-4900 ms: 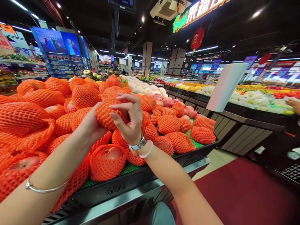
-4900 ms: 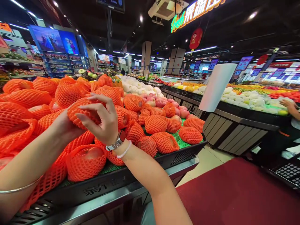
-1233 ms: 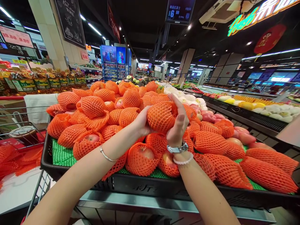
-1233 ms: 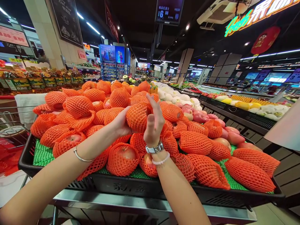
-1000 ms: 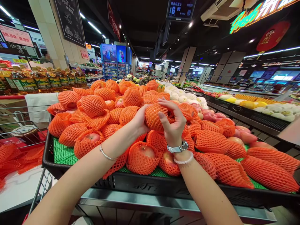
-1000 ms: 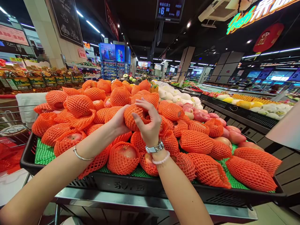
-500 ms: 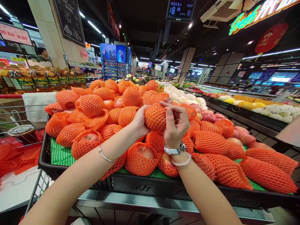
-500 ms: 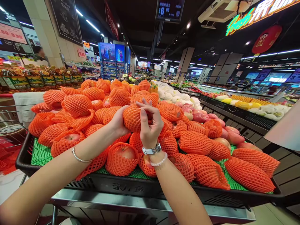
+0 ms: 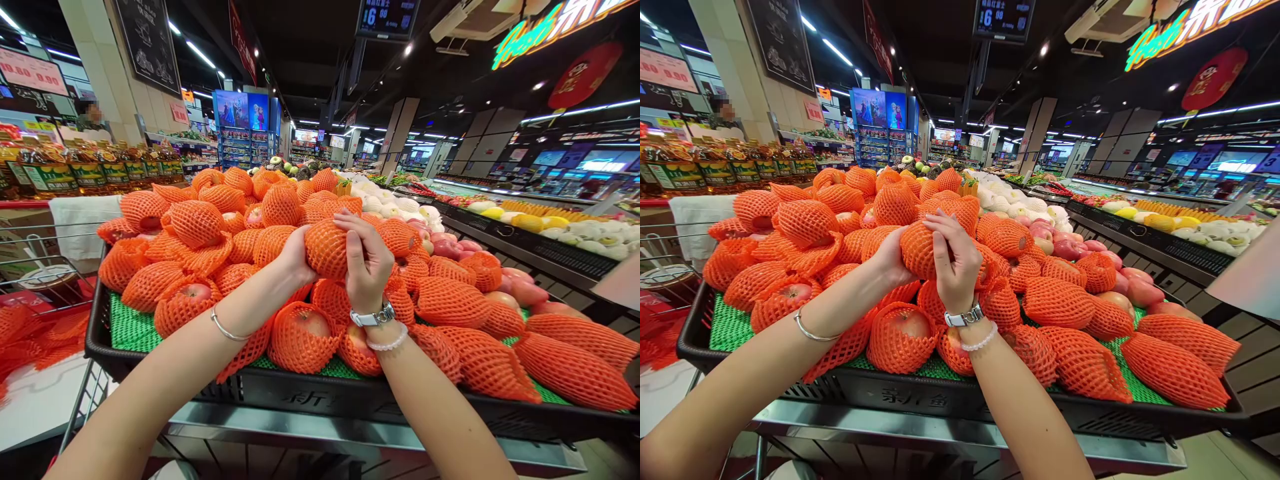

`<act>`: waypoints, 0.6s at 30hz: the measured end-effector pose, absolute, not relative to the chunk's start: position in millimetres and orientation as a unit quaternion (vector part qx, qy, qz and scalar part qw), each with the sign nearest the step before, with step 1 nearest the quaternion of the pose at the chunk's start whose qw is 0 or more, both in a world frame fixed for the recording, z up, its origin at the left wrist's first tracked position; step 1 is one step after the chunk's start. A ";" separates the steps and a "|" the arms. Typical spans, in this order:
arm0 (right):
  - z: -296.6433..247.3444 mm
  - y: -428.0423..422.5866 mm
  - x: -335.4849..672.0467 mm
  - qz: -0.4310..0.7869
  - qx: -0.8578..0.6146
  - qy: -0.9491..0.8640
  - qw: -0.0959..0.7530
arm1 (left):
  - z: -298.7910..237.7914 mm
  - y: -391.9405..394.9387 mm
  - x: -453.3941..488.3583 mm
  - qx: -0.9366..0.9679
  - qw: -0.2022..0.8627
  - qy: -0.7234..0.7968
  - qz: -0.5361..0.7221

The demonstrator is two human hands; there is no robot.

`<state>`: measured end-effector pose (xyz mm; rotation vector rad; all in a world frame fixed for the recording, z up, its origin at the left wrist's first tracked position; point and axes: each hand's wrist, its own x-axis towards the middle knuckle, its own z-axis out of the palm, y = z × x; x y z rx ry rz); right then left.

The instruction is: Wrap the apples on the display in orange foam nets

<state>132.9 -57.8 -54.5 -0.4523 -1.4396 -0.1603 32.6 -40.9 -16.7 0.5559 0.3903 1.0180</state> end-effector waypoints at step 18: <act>-57.5 -54.5 134.4 -0.122 -0.229 -0.663 0.703 | -19.6 -37.8 35.0 0.278 0.817 0.204 0.463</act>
